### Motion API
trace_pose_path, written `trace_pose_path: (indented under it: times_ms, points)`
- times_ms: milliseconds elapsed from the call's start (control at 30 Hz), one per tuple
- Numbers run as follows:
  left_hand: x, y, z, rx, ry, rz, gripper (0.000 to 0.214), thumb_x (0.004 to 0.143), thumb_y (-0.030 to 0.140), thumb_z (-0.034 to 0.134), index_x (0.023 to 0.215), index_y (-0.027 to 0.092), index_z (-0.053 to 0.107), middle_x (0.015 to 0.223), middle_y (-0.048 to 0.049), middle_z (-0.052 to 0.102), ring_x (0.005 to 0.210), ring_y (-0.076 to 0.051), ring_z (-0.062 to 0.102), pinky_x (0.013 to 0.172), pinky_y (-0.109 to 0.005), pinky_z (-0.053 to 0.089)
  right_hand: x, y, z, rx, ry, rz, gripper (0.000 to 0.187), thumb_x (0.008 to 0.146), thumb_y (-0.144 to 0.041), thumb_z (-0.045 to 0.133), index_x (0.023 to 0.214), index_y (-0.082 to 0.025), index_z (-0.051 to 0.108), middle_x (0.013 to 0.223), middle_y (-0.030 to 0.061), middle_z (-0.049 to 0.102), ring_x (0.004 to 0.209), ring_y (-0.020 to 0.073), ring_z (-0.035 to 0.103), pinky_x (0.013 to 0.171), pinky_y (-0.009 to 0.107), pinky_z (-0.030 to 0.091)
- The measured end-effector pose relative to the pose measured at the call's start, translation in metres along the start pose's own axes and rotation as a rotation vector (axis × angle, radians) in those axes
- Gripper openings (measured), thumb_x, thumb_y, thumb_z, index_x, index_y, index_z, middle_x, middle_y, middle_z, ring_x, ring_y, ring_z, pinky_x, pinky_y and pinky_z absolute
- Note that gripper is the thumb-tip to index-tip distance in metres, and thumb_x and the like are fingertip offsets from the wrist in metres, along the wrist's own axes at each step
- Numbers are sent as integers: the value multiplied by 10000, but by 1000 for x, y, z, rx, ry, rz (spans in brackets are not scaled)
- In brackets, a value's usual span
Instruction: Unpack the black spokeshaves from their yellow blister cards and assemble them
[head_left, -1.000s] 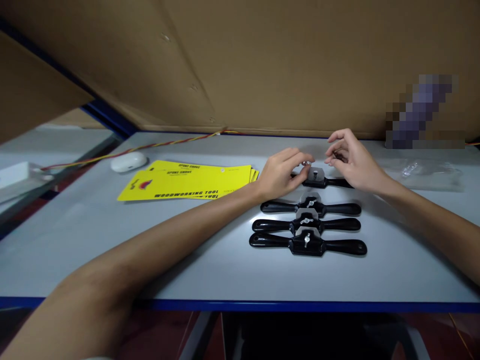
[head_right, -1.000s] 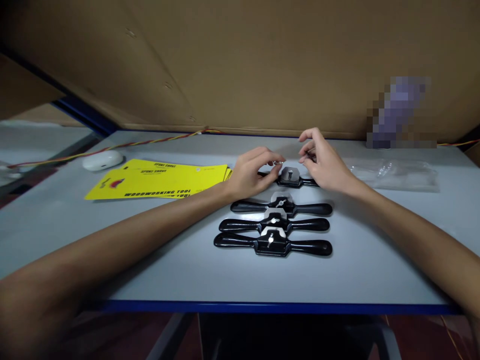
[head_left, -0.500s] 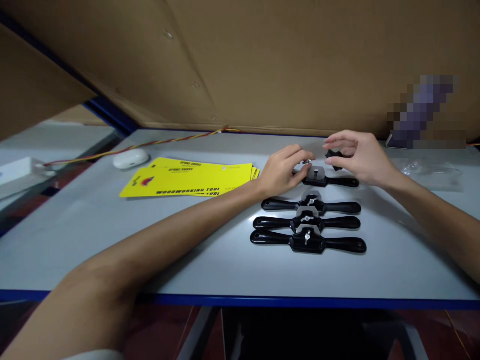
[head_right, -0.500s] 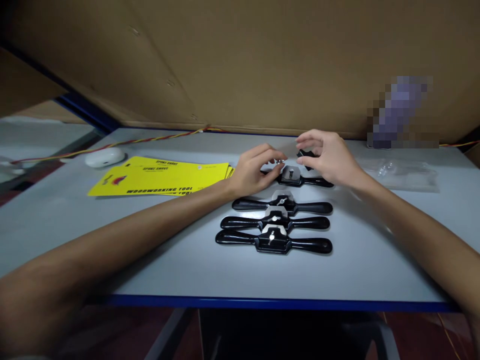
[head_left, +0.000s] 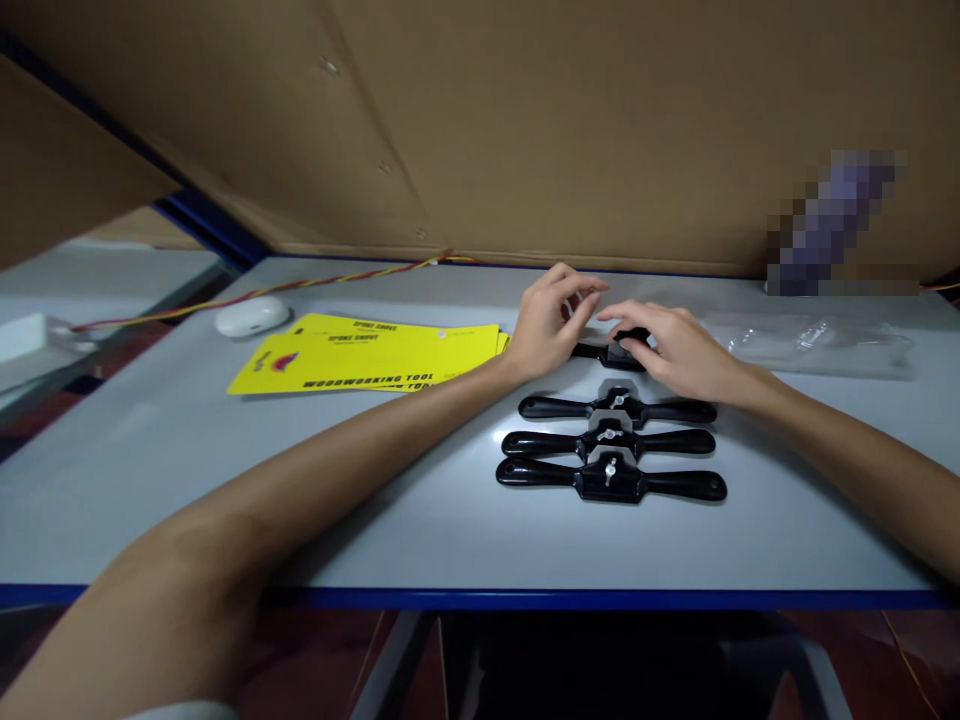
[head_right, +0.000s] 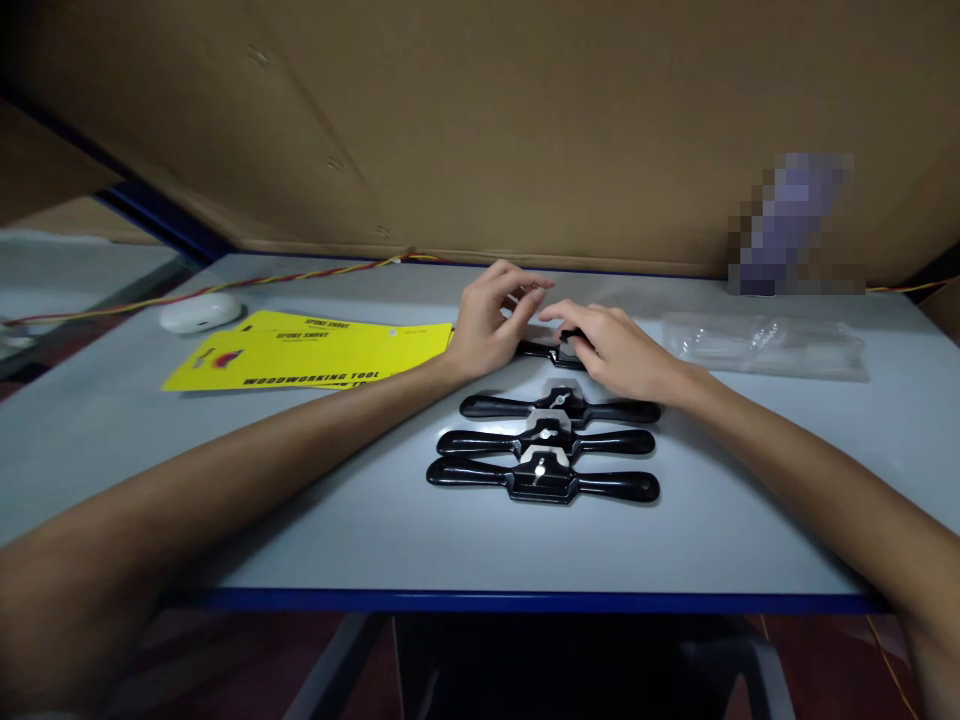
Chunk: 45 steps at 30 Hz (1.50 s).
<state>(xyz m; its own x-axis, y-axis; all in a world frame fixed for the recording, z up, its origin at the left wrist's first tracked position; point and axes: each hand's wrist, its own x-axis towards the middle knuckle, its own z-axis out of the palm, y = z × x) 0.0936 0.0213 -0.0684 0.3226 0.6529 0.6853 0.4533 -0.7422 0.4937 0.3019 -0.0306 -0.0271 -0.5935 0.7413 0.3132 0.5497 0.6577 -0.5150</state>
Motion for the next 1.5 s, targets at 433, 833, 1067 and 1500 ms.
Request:
trace_pose_path:
  times_ms: [433,833,1067,1500]
  points:
    - [-8,4,3,56,-79,399,364,1087,311,407,1383,194,586,987,-71,677,838,-173,619,781,-311,508,3,6,-8,107,323,108,141,885,-340,647,957,-223,678,916,36,751,716,200,701,698,348,555]
    - [-8,12,-3,209,34,320,269,1027,404,507,969,194,666,812,-47,674,826,-212,599,801,-388,429,4,-2,-13,325,192,225,213,822,-388,721,869,-183,687,825,24,710,480,94,574,457,249,429]
    - [-7,10,-2,127,-149,157,324,1026,394,430,841,193,606,646,17,555,593,-145,513,701,-325,435,2,9,-34,100,17,167,165,832,-356,671,809,-194,647,699,-6,665,543,121,577,596,291,425]
    - [1,14,-3,342,-567,181,428,950,430,454,1210,161,660,1007,-111,679,966,-302,606,835,-421,441,1,14,-31,-136,-106,28,194,937,-348,555,924,-202,683,797,19,713,668,153,582,686,291,376]
